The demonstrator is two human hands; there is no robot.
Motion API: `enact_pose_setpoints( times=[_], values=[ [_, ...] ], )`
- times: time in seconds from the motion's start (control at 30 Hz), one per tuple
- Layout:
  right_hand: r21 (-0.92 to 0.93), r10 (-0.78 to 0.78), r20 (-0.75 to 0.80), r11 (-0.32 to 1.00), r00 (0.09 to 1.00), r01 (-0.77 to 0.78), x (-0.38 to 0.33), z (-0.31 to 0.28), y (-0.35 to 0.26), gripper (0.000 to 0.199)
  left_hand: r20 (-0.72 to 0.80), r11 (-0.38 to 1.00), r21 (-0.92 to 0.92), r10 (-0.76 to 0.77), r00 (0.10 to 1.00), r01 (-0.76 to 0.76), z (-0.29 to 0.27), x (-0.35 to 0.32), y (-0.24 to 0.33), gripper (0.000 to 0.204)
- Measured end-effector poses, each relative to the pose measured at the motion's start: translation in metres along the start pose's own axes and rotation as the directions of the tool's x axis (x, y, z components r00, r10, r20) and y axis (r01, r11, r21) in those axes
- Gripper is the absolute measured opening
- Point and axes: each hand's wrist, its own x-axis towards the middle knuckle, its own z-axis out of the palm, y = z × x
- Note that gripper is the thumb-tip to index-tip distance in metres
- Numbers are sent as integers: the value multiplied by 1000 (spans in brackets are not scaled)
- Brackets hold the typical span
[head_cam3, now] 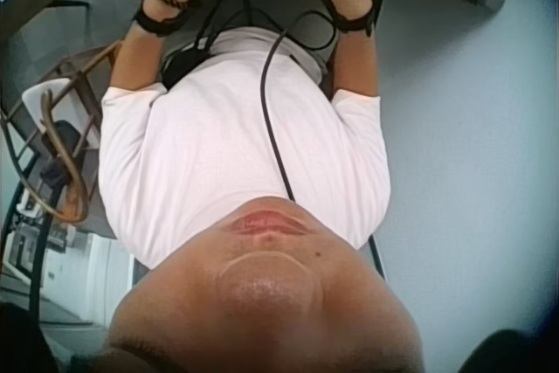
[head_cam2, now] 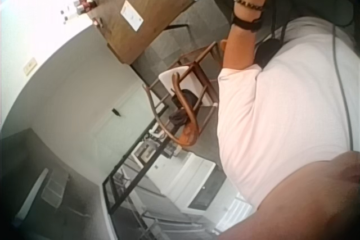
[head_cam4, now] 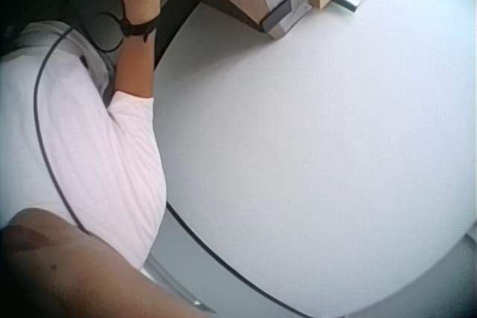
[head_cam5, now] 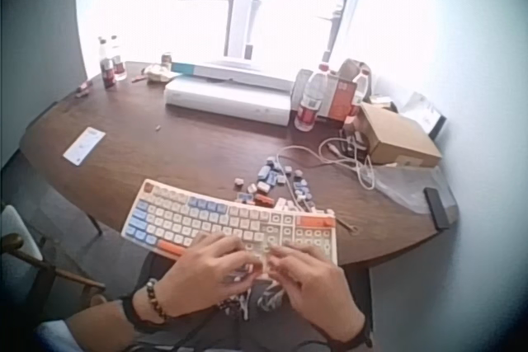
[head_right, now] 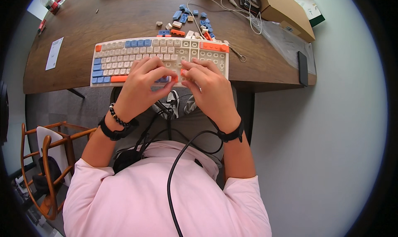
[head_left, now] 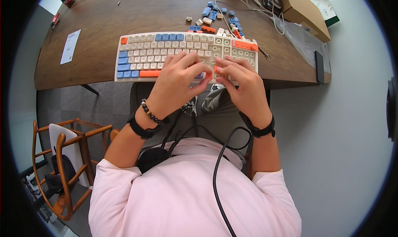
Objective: The person is placing keycaps onto a keyboard base by hand. They pick up various keycaps from the wooden desk and press them onto the switches of the keyboard.
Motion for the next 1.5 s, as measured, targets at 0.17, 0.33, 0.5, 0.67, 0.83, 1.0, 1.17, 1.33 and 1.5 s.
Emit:
enact_pose_setpoints(
  times=[0.17,0.33,0.5,0.67,0.83,1.0,1.17,1.33,1.5],
  values=[
    [-12,3,-7,1000,1000,-3,-1,0,-2,20,0,1000,-20,-21,1000,21,-1,1,2,17],
    [51,37,-24,998,999,-36,2,0,-5,23,-2,998,-28,-60,998,60,3,0,4,16],
    [47,-72,-61,996,996,75,5,-3,-2,31,-8,997,-22,-70,998,70,4,0,5,18],
    [82,-53,-76,995,996,59,2,-2,1,32,2,997,-40,-65,998,65,2,0,3,17],
    [109,-21,-76,994,997,30,3,-2,2,32,17,993,-88,-74,997,75,-2,0,2,17],
    [122,-20,-67,992,998,28,2,-1,4,33,36,992,-86,-94,995,97,-1,1,2,17],
    [122,-83,-50,989,995,89,1,1,4,34,18,989,-93,-111,994,112,3,1,3,15],
    [107,-86,-48,990,995,91,0,3,2,35,35,985,-97,-137,990,140,2,3,1,16],
    [94,-160,-43,982,986,163,0,10,5,27,26,988,-108,-112,993,114,1,2,-1,16]
  ],
)
